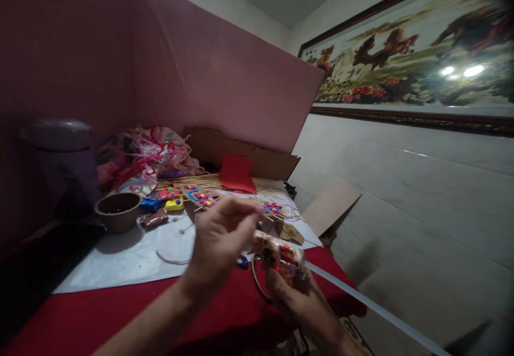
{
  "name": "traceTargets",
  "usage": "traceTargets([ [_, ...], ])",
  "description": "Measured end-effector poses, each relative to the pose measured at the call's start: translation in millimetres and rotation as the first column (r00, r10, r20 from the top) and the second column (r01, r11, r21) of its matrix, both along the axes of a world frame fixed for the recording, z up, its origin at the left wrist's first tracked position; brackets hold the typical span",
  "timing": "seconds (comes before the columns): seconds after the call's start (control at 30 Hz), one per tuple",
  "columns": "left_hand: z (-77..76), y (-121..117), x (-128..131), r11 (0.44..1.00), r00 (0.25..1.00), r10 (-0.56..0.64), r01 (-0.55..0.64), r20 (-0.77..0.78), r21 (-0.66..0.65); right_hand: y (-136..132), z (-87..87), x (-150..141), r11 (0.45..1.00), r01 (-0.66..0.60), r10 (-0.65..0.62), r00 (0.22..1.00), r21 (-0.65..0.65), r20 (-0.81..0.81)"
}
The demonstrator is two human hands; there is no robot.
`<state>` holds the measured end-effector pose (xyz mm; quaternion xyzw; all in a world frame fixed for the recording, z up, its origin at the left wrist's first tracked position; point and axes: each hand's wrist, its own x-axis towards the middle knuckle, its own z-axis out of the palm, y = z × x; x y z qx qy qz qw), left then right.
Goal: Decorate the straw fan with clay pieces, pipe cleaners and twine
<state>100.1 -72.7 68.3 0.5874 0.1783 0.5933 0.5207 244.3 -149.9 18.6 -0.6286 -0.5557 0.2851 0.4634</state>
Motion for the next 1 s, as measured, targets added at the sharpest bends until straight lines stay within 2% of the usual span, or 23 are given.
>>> traceTargets([
  [0.07, -7.1, 27.4, -18.4, 0.977, 0.999, -0.048, 0.047, 0.001, -0.207, -2.0, 0.1, -0.8, 0.999, 0.022, -0.022, 1.0, -0.031, -0.003],
  [0.13, -20.0, 45.6, -29.2, 0.934, 0.996, -0.084, 0.094, 0.044, -0.344, -1.9, -0.1, -3.2, 0.997, 0.027, -0.029, 0.999, -0.077, -0.018],
  [0.27, -43.6, 55.4, -32.5, 0.856, 0.985, -0.145, 0.174, 0.097, -0.486, 5.0, 1.7, -10.6, 0.991, -0.025, 0.014, 0.997, -0.134, -0.082],
  [0.37, -51.0, 54.0, -28.4, 0.838, 0.981, -0.17, 0.192, 0.091, -0.51, 10.1, 4.5, -15.4, 0.989, -0.061, 0.044, 0.991, -0.132, -0.127],
  [0.5, -50.4, 52.8, -25.9, 0.831, 0.979, -0.188, 0.203, 0.082, -0.518, 13.2, 5.9, -16.4, 0.984, -0.124, 0.119, 0.992, -0.126, -0.046],
  [0.7, -48.6, 50.2, -26.2, 0.828, 0.973, -0.22, 0.228, 0.076, -0.513, 19.1, 2.6, -16.2, 0.991, -0.115, 0.114, 0.993, -0.064, -0.01],
  [0.9, -52.7, 50.3, -24.7, 0.835, 0.972, -0.223, 0.232, 0.078, -0.499, 21.4, 3.7, -15.9, 0.988, -0.117, 0.116, 0.993, -0.105, -0.017],
  [1.0, -52.9, 49.9, -24.2, 0.843, 0.971, -0.22, 0.239, 0.096, -0.482, 21.1, 3.4, -15.5, 0.99, -0.109, 0.108, 0.994, -0.086, -0.01],
])
